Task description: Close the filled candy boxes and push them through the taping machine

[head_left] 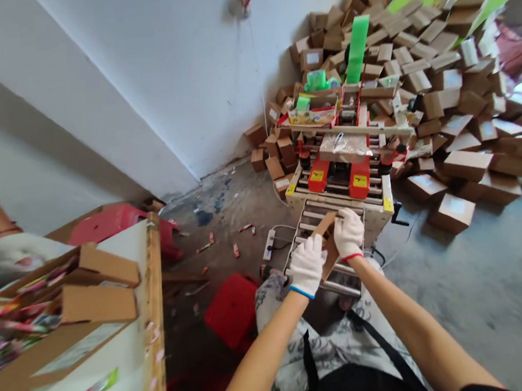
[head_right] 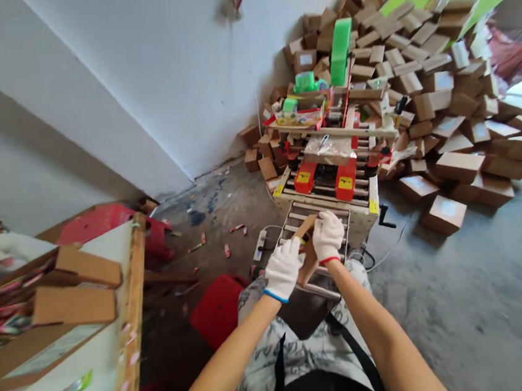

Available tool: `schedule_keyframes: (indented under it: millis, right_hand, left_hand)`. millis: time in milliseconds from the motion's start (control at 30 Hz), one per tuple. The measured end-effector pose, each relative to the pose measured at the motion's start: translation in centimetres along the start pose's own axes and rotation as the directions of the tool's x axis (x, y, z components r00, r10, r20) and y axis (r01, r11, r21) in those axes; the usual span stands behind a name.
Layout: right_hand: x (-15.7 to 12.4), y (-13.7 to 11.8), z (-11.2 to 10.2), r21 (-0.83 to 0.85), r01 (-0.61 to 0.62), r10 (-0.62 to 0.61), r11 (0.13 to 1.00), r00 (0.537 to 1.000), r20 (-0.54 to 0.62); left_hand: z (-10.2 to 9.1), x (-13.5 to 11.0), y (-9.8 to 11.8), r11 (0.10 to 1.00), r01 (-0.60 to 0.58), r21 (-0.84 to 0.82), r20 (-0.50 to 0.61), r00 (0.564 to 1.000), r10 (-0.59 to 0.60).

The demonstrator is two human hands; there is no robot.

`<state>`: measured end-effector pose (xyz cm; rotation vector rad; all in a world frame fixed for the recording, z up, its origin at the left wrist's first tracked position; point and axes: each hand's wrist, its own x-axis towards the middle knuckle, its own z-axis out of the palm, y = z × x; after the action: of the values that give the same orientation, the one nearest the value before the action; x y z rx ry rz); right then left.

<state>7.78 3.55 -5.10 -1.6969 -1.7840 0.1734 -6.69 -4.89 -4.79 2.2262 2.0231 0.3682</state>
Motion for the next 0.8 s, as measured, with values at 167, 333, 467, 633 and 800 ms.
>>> schedule_keyframes:
  millis: [167,333,467,633,800]
  right_hand:
    - [0.3,0.9,1.5,0.010,-0.067,0.066,0.998,0.997,0.030]
    - [-5.7,-0.4,2.6,-0.057,0.123,-0.111,0.991,0.979,0.173]
    - [-8.6,-0.4,2.6,-0.021,0.252,-0.241,0.967,0.944,0.224]
    - [-5.3,2.6,-0.2,0.308,0.146,-0.242,0.940,0.922,0.302]
    - [-4.1,2.8,-2.7,0.494,-0.052,-0.129,0.868,0.936,0.326]
  left_hand:
    - [0.2,-0.7,0.1,0.996,-0.033,-0.085,0.012,0.999,0.034]
    - [-0.6,1.6,-2.9,0.863,0.072,-0.500,0.062,0.997,-0.047]
    - [0.9,4.0,-4.5,0.767,0.155,-0.622,0.187,0.981,-0.047]
    - [2.1,3.7,-3.0,0.756,0.308,-0.578,0.332,0.935,-0.127]
    - [0.9,3.6,-1.3,0.781,0.386,-0.490,0.439,0.884,-0.162]
